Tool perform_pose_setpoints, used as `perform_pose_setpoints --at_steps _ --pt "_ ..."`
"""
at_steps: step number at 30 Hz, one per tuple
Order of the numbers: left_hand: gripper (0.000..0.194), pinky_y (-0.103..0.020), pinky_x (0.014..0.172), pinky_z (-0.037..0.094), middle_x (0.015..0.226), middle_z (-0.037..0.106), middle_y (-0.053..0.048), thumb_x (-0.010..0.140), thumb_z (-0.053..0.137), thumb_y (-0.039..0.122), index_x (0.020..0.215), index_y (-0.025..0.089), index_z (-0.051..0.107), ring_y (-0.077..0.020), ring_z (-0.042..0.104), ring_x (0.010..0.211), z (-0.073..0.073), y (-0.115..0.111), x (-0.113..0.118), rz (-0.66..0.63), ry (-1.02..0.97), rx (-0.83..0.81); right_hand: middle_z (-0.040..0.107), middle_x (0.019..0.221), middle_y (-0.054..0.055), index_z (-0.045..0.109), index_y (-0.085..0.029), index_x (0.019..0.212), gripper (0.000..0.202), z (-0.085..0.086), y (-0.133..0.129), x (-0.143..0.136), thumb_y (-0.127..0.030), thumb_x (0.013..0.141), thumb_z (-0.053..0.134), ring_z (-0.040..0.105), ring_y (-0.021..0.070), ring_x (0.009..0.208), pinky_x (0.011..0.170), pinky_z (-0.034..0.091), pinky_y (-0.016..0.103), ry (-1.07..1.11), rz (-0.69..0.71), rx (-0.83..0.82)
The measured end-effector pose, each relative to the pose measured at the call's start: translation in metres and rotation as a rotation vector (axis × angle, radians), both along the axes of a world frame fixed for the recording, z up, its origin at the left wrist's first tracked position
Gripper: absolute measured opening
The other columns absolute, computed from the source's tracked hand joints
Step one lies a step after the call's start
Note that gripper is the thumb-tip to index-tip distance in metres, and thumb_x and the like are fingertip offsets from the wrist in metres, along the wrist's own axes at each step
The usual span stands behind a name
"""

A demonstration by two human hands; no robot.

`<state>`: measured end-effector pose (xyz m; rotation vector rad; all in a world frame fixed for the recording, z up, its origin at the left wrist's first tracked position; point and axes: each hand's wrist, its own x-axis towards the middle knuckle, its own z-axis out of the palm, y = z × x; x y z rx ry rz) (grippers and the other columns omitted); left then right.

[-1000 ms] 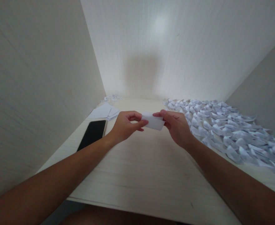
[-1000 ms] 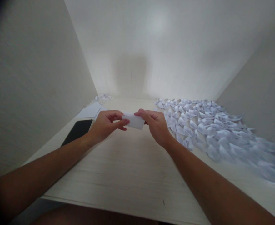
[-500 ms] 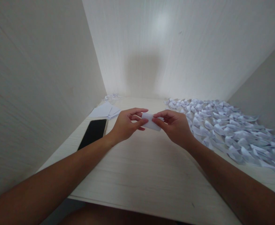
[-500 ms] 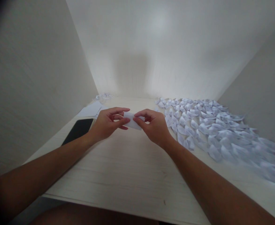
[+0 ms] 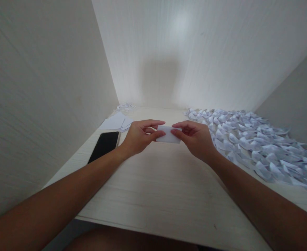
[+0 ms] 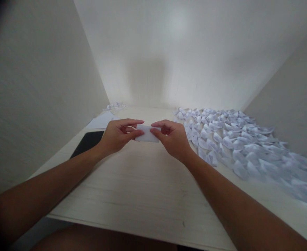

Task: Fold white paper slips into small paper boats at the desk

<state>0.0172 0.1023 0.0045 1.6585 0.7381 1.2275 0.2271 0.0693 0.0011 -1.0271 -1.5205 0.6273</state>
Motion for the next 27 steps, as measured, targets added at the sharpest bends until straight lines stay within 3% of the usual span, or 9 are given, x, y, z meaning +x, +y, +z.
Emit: perform_pose_setpoints --at_steps 6,14,27 --pt "0.04 -0.024 0.058 0.065 0.075 0.077 -0.004 0.068 0.092 0.031 0.104 0.015 0.084 -0.0137 0.072 0.059 -0.0001 0.002 -0.0028 -0.016 0.006 0.016 0.078 0.078 0.005 0.08 -0.021 0.088 0.028 -0.0008 0.0025 0.002 -0.042 0.073 0.089 0.068 0.0166 0.066 0.059 0.055 0.03 0.109 0.083 -0.085" --pt "0.033 -0.03 0.063 0.067 0.076 0.08 -0.007 0.068 0.091 0.036 0.096 0.018 0.086 -0.0201 0.076 0.066 -0.0026 0.0019 -0.003 0.029 0.045 0.004 0.079 0.079 0.005 0.08 -0.021 0.086 0.027 -0.0026 0.002 0.0013 -0.043 0.073 0.088 0.069 0.017 0.067 0.06 0.056 0.031 0.096 0.077 -0.094" --pt "0.033 -0.029 0.062 0.065 0.077 0.081 -0.008 0.068 0.091 0.036 0.095 0.018 0.085 -0.0209 0.077 0.067 -0.0043 0.0034 -0.0045 0.026 0.079 0.02 0.079 0.082 0.007 0.081 -0.02 0.089 0.026 -0.0066 0.0015 0.0008 -0.042 0.076 0.085 0.069 0.0171 0.067 0.06 0.054 0.031 0.045 0.095 -0.091"
